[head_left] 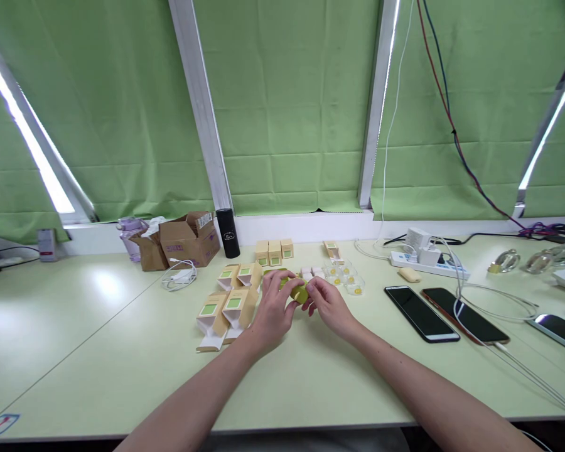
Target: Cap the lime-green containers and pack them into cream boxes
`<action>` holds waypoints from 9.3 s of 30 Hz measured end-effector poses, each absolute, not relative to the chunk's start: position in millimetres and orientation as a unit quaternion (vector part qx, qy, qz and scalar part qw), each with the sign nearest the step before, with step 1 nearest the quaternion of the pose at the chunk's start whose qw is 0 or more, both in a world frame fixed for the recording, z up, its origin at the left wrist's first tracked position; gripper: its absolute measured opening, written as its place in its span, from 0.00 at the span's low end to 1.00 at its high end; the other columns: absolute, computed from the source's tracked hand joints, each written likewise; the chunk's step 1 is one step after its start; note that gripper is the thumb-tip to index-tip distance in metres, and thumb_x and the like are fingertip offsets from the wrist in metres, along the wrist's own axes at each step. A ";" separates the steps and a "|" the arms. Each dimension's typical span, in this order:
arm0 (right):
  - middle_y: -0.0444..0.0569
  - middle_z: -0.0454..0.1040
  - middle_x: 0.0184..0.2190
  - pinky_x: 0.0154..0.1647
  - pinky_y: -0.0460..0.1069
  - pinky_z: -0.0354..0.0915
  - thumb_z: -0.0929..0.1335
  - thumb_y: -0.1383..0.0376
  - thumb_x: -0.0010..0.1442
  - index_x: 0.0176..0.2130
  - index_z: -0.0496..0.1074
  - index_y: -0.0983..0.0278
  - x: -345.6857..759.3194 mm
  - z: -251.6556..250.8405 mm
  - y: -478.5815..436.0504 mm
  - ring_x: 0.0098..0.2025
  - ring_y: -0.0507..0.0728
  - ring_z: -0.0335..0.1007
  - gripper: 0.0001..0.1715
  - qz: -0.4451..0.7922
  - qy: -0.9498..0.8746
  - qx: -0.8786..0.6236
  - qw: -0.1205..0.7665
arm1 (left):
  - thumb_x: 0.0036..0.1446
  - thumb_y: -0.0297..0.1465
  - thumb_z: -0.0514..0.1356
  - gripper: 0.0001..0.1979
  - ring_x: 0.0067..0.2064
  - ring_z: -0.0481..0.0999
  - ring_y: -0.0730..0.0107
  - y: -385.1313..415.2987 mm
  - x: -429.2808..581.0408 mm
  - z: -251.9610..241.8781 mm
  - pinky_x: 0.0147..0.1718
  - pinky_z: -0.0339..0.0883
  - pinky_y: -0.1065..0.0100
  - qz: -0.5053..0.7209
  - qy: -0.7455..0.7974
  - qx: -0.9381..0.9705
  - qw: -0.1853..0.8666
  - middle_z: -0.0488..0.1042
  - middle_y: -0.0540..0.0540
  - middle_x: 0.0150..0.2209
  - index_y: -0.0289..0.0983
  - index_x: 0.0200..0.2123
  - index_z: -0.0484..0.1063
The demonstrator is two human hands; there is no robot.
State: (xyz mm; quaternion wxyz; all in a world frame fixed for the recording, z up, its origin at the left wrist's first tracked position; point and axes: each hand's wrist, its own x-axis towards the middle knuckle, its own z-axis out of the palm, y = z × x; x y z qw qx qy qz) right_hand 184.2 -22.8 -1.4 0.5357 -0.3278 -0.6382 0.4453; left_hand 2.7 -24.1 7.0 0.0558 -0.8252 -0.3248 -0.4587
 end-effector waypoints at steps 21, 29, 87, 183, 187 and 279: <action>0.46 0.76 0.30 0.35 0.51 0.63 0.67 0.59 0.65 0.37 0.73 0.60 217.7 1.3 -1.4 0.32 0.57 0.69 0.08 0.158 -0.645 -0.486 0.568 | 0.51 0.30 0.71 0.23 0.53 0.76 0.59 -8.8 -0.4 6.5 0.55 0.68 0.56 -0.544 -0.444 -0.673 -0.232 0.76 0.43 0.52 0.42 0.51 0.74; 0.51 0.79 0.39 0.42 0.53 0.63 0.67 0.70 0.64 0.43 0.75 0.60 210.8 -18.5 6.5 0.44 0.62 0.71 0.10 -0.035 -0.749 -0.509 0.423 | 0.45 0.30 0.75 0.28 0.47 0.78 0.62 -2.8 -2.1 5.4 0.51 0.72 0.59 -0.597 -0.348 -0.595 -0.411 0.79 0.41 0.50 0.38 0.50 0.74; 0.45 0.74 0.38 0.31 0.49 0.68 0.83 0.57 0.42 0.39 0.75 0.58 184.0 10.7 -15.4 0.34 0.54 0.70 0.26 0.621 -0.449 -0.247 0.594 | 0.45 0.29 0.73 0.27 0.49 0.78 0.61 -6.8 -1.8 7.0 0.50 0.71 0.60 -0.607 -0.323 -0.606 -0.399 0.78 0.43 0.48 0.40 0.49 0.72; 0.45 0.72 0.27 0.27 0.49 0.68 0.72 0.44 0.59 0.53 0.80 0.63 175.7 -4.7 -11.8 0.28 0.54 0.65 0.33 0.367 -0.615 -0.395 0.575 | 0.55 0.28 0.69 0.20 0.55 0.73 0.57 -13.7 -1.6 0.0 0.57 0.69 0.53 -0.522 -0.396 -0.736 -0.169 0.72 0.43 0.51 0.45 0.52 0.76; 0.46 0.73 0.28 0.27 0.49 0.68 0.72 0.45 0.60 0.50 0.81 0.62 175.8 -4.3 -11.9 0.30 0.55 0.66 0.29 0.364 -0.614 -0.391 0.581 | 0.57 0.29 0.68 0.21 0.59 0.70 0.55 -17.3 0.4 3.5 0.58 0.69 0.52 -0.519 -0.395 -0.742 -0.157 0.73 0.43 0.52 0.46 0.53 0.76; 0.59 0.73 0.55 0.49 0.60 0.78 0.64 0.72 0.67 0.60 0.66 0.60 176.7 -10.1 -16.2 0.55 0.64 0.73 0.24 0.000 -0.812 -0.300 0.501 | 0.61 0.43 0.66 0.28 0.53 0.75 0.58 -25.6 18.5 1.8 0.51 0.70 0.60 -0.543 -0.292 -0.604 -0.505 0.74 0.39 0.52 0.39 0.59 0.65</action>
